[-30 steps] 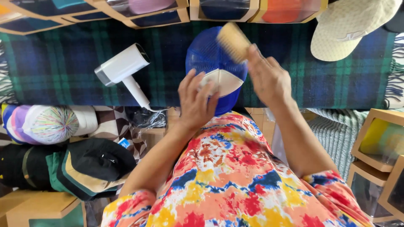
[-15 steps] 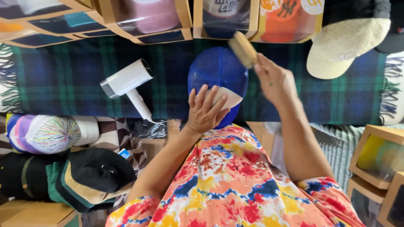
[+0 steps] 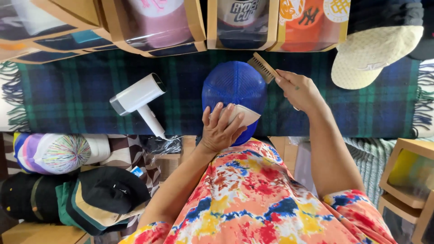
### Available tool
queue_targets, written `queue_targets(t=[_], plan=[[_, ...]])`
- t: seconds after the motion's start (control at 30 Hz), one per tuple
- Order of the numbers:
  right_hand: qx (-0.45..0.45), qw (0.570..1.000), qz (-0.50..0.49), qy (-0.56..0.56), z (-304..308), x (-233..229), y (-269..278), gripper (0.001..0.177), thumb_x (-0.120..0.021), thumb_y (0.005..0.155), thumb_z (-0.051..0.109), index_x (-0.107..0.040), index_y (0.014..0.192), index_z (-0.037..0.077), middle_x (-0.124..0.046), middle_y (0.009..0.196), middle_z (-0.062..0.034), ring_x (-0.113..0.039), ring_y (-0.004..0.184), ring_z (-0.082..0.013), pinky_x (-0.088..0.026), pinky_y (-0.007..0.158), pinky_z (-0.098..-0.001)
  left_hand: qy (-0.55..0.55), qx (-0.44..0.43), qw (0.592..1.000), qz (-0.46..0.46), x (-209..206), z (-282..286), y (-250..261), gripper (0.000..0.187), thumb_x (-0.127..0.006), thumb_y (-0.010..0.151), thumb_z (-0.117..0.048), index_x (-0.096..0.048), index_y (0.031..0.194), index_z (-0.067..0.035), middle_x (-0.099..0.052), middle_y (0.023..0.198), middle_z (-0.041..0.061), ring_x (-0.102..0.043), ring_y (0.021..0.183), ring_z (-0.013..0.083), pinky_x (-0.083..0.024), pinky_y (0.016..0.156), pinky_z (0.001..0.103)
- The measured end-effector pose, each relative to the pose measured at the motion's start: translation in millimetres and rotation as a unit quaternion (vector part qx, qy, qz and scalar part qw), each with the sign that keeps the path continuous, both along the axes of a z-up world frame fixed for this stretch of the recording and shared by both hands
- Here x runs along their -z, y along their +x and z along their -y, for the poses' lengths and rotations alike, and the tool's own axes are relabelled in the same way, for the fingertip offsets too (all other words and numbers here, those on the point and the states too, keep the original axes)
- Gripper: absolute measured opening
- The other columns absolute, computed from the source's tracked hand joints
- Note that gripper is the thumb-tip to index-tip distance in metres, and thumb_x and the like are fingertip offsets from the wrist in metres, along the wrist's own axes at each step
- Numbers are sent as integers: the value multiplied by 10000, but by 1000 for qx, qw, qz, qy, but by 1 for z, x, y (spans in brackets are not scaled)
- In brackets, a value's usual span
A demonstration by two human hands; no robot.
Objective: A person is cleaning a blue and white mesh cap using a wooden-handled brush on a table.
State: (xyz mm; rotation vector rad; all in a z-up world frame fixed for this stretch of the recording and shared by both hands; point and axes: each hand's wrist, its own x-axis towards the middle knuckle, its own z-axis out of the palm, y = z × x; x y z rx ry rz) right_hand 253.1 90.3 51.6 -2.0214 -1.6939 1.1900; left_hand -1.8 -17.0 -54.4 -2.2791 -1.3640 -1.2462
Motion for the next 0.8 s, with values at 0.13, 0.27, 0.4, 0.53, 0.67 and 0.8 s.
queue_targets(t=[0.13, 0.27, 0.4, 0.53, 0.67, 0.8], plan=[[-72, 977, 3, 200, 19, -12, -7, 367, -600, 1090, 294, -686, 1357, 57, -747, 1111, -190, -706, 996, -373, -573, 784, -475, 11, 7, 1000, -9, -7, -5, -4, 463, -580, 980, -476, -636, 1390, -270, -566, 1478, 125, -479, 1394, 411, -276, 1162, 625], [-180, 936, 12, 303, 36, -58, -41, 261, -650, 1032, 229, -752, 1251, 128, -770, 1028, -104, -729, 900, -316, -579, 719, -388, -11, 14, 1000, -11, 1, 3, -6, 476, -568, 987, -478, -615, 1418, -282, -563, 1476, 127, -463, 1401, 422, -280, 1149, 649], [-142, 948, -31, 282, -3, 13, -5, 275, -631, 1054, 150, -713, 1290, 36, -751, 1155, -171, -701, 1033, -363, -575, 776, -439, -10, 18, 1000, -17, -2, -2, -6, 491, -587, 978, -478, -612, 1425, -277, -549, 1480, 138, -441, 1416, 432, -267, 1145, 651], [-20, 1000, -16, -8, 1, 9, 5, 329, -570, 1045, 268, -731, 1298, 133, -756, 1129, -137, -743, 830, -294, -572, 762, -402, -9, 28, 1000, -4, -2, -2, -4, 479, -659, 928, -457, -645, 1362, -252, -547, 1481, 159, -444, 1410, 439, -273, 1139, 658], [-116, 967, -12, 228, 16, -28, -16, 279, -644, 1050, 229, -735, 1243, 48, -754, 1089, -168, -708, 945, -388, -567, 776, -442, -16, 23, 1000, -8, -1, -2, -5, 484, -653, 931, -462, -642, 1377, -273, -546, 1488, 143, -446, 1408, 431, -276, 1141, 657], [-237, 918, 56, 314, 42, -71, -43, 308, -612, 1019, 328, -742, 1282, 232, -684, 777, -79, -681, 691, -333, -551, 607, -432, -24, 30, 999, -5, 2, 3, -6, 493, -650, 939, -455, -619, 1395, -270, -544, 1481, 140, -448, 1394, 429, -285, 1134, 663]])
